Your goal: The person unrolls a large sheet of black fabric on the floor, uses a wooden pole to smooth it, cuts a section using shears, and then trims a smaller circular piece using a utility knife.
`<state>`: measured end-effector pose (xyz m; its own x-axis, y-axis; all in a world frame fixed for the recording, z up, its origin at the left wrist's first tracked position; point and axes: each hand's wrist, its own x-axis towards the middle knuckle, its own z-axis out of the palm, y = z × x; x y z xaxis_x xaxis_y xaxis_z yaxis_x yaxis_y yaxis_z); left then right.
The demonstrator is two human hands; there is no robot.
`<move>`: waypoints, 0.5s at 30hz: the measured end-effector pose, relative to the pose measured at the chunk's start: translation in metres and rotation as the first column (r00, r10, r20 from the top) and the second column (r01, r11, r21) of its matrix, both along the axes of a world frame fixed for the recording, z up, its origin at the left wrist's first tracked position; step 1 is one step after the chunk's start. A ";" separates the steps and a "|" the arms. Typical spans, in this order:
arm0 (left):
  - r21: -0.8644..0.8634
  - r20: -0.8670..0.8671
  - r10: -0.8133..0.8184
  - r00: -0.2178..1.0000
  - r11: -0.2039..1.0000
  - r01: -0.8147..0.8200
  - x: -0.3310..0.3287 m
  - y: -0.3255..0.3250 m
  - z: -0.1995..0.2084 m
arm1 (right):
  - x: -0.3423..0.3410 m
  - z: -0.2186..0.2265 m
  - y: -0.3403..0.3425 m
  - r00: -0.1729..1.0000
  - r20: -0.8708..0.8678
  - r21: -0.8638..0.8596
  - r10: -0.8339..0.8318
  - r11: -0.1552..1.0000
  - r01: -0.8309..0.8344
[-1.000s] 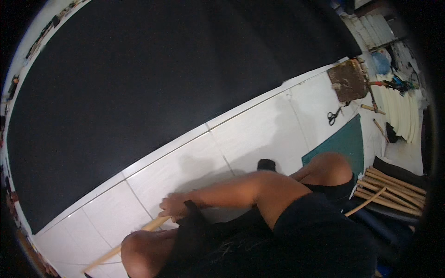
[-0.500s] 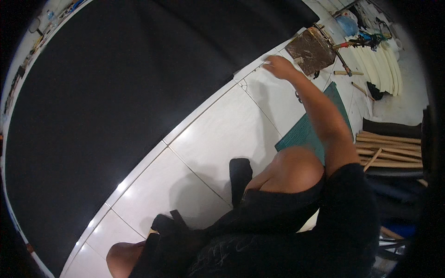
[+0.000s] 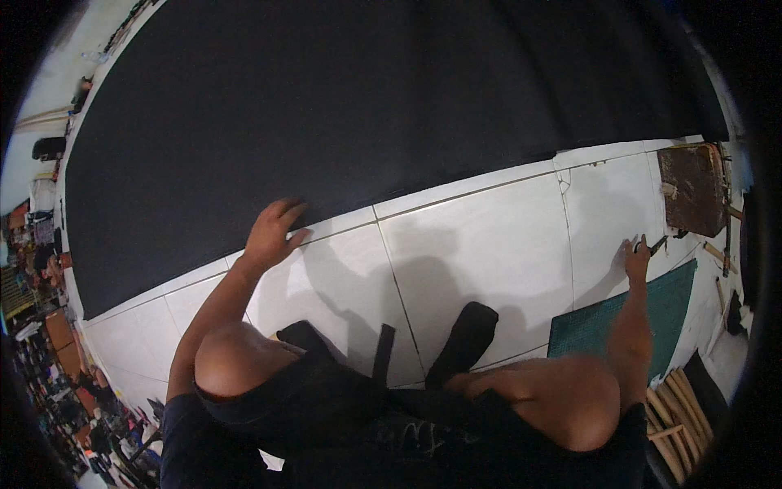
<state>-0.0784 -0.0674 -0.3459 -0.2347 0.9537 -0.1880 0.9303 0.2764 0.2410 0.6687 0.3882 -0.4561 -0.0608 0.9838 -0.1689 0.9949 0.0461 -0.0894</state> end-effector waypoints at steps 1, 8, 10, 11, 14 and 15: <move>0.025 -0.029 -0.044 0.999 0.999 0.044 0.004 0.005 -0.009 | 0.000 -0.003 0.007 1.000 0.023 -0.001 -0.014 1.000 0.014; 0.148 -0.049 0.008 0.999 0.989 -0.001 0.008 0.008 -0.034 | 0.002 -0.011 -0.001 0.986 0.014 0.172 -0.164 0.972 0.159; 0.125 0.000 0.062 0.998 0.990 -0.061 0.010 0.007 -0.034 | -0.007 -0.002 -0.010 0.953 0.029 0.150 -0.301 0.944 0.294; 0.077 0.001 0.093 0.996 0.993 -0.093 0.009 0.006 -0.032 | -0.013 -0.002 -0.018 0.930 0.040 0.135 -0.364 0.925 0.356; -0.008 0.105 0.148 0.983 0.989 -0.148 0.003 0.033 -0.020 | 0.037 0.001 -0.025 0.919 -0.151 0.217 -0.364 0.895 0.390; -0.024 0.170 0.199 0.965 0.980 -0.197 0.000 0.034 -0.015 | 0.042 -0.005 -0.033 0.915 -0.200 0.223 -0.351 0.893 0.391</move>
